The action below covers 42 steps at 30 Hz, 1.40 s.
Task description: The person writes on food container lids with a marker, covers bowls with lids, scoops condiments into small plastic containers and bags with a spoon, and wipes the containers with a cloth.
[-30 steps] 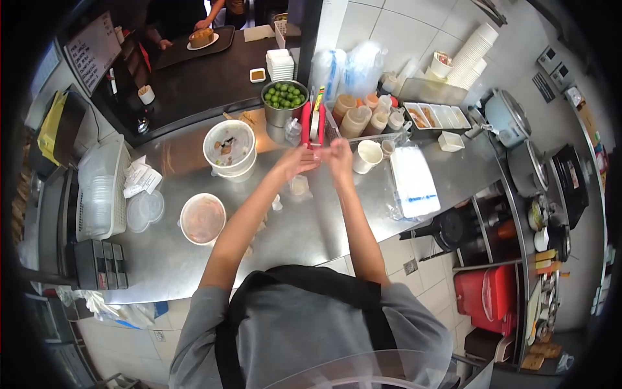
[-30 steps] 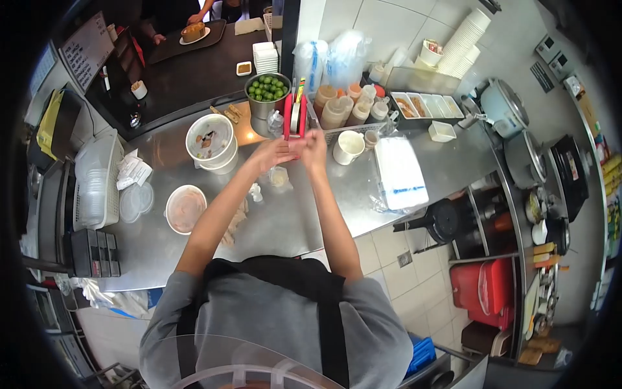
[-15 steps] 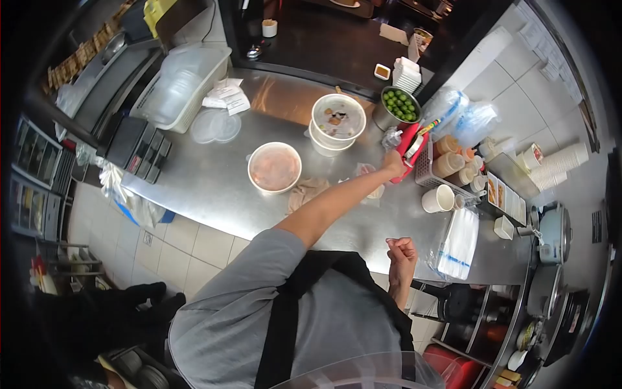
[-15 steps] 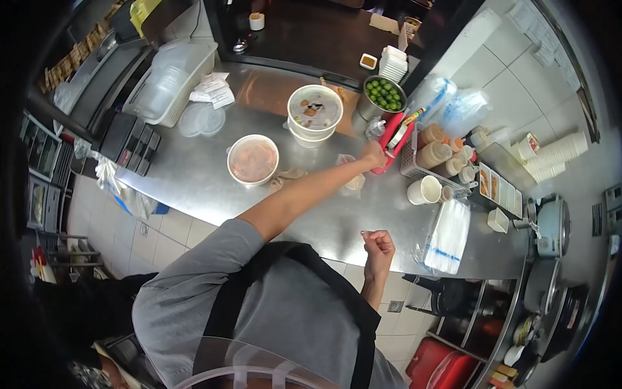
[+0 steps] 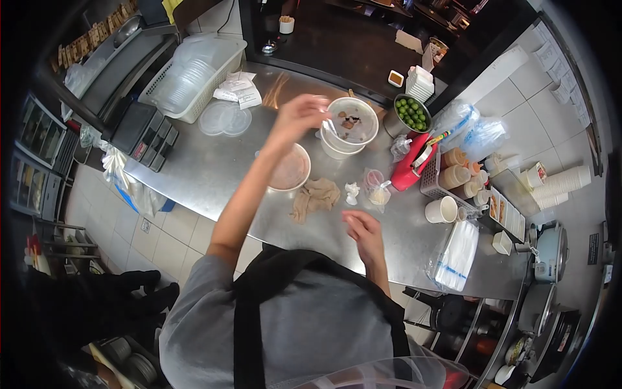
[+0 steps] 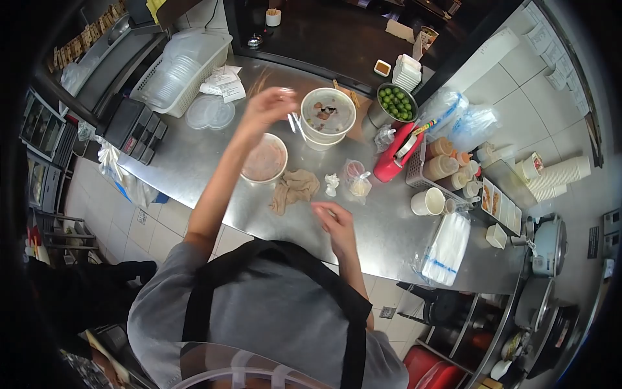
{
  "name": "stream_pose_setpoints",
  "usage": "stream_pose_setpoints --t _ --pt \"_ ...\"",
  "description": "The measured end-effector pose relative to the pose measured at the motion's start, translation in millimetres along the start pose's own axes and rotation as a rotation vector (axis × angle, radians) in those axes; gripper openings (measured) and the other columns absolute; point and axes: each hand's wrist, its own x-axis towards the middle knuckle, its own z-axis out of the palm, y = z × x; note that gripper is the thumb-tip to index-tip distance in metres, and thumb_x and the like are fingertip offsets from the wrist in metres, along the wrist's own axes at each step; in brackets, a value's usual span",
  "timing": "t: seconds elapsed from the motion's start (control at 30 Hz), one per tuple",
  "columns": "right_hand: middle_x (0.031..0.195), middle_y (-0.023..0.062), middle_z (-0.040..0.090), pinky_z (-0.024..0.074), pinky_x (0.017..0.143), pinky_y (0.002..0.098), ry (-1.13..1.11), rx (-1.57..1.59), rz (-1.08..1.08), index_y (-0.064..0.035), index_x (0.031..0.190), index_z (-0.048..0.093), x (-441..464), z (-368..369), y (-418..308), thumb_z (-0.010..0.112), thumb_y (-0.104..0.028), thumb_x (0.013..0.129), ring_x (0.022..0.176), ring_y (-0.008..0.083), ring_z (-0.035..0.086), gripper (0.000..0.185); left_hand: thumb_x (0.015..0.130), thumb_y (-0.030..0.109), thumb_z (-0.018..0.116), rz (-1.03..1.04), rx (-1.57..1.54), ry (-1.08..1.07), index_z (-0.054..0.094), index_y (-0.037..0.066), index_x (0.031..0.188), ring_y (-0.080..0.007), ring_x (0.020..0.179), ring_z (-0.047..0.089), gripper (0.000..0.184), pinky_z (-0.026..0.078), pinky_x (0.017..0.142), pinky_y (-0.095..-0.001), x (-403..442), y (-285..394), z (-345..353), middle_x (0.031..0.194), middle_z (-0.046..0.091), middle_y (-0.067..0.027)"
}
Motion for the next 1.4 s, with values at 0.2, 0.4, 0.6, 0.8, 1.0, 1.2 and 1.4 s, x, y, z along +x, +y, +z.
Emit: stream_pose_setpoints --t 0.2,0.4,0.6,0.8,1.0,1.2,1.4 --pt "0.067 -0.0021 0.057 0.0286 0.043 0.018 -0.169 -0.199 0.072 -0.0008 0.09 0.064 93.4 39.2 64.5 0.06 -0.008 0.081 0.05 0.0024 0.04 0.013 0.076 0.006 0.068 -0.169 0.266 0.381 0.059 0.008 0.09 -0.0059 0.071 0.057 0.017 0.045 0.058 -0.0194 -32.5 -117.3 -145.6 0.078 0.062 -0.0004" --pt "0.065 0.0002 0.057 0.0395 0.047 0.0217 -0.403 -0.428 0.211 -0.0029 0.083 0.062 193.4 44.9 82.3 0.059 -0.011 0.08 0.054 0.0073 0.05 0.009 0.082 0.008 0.06 -0.298 -0.11 0.395 0.049 0.007 0.109 -0.0119 0.08 0.058 0.029 0.048 0.07 -0.0244 -88.0 -153.0 -178.2 0.091 0.061 -0.0058" --pt "0.081 0.0009 0.059 0.0436 0.044 0.0224 -0.465 -0.581 0.369 -0.0073 0.093 0.058 218.9 69.6 54.0 0.056 -0.012 0.083 0.061 0.0088 0.054 0.011 0.085 0.007 0.054 -0.095 0.045 0.644 0.035 0.008 0.127 -0.0173 0.095 0.055 0.046 0.045 0.083 -0.0284 -113.0 -145.9 -156.9 0.104 0.056 -0.0093" --pt "0.101 0.0067 0.058 0.0513 0.059 0.0316 -0.405 -0.548 0.235 -0.0051 0.107 0.053 227.6 64.5 96.1 0.051 -0.016 0.086 0.078 0.0142 0.059 0.024 0.081 -0.001 0.05 0.153 0.543 0.604 0.039 0.004 0.126 -0.0202 0.1 0.054 0.046 0.041 0.09 -0.031 -123.2 -135.6 -147.1 0.108 0.055 -0.0105" --pt "0.12 0.0119 0.052 0.034 0.098 0.0321 0.047 0.318 -0.012 -0.0004 0.122 0.046 200.3 104.3 137.8 0.043 -0.043 0.09 0.112 0.0205 0.047 0.053 0.081 -0.002 0.045 0.017 0.464 0.387 0.042 -0.001 0.124 -0.0265 0.111 0.048 0.043 0.036 0.096 -0.0327 -144.1 -161.0 -120.8 0.123 0.046 -0.0164" --pt "0.121 0.016 0.051 0.0382 0.094 0.033 -0.03 0.267 0.312 0.0039 0.124 0.042 199.1 87.5 105.4 0.033 -0.062 0.086 0.111 0.0216 0.049 0.077 0.071 -0.01 0.036 -0.088 0.669 0.147 0.035 -0.004 0.13 -0.0249 0.125 0.036 0.059 0.024 0.104 -0.0315 -175.9 -153.3 -116.7 0.132 0.041 -0.0173" --pt "0.105 0.016 0.059 0.0463 0.078 0.03 0.008 -0.19 -0.027 0.0063 0.112 0.053 192.5 96.5 77.5 0.051 -0.047 0.086 0.091 0.0207 0.058 0.059 0.091 0.019 0.044 -0.166 -0.236 0.6 0.046 -0.005 0.121 -0.0209 0.111 0.048 0.039 0.035 0.096 -0.03 -130.7 -137.4 -97.3 0.119 0.052 -0.0138"
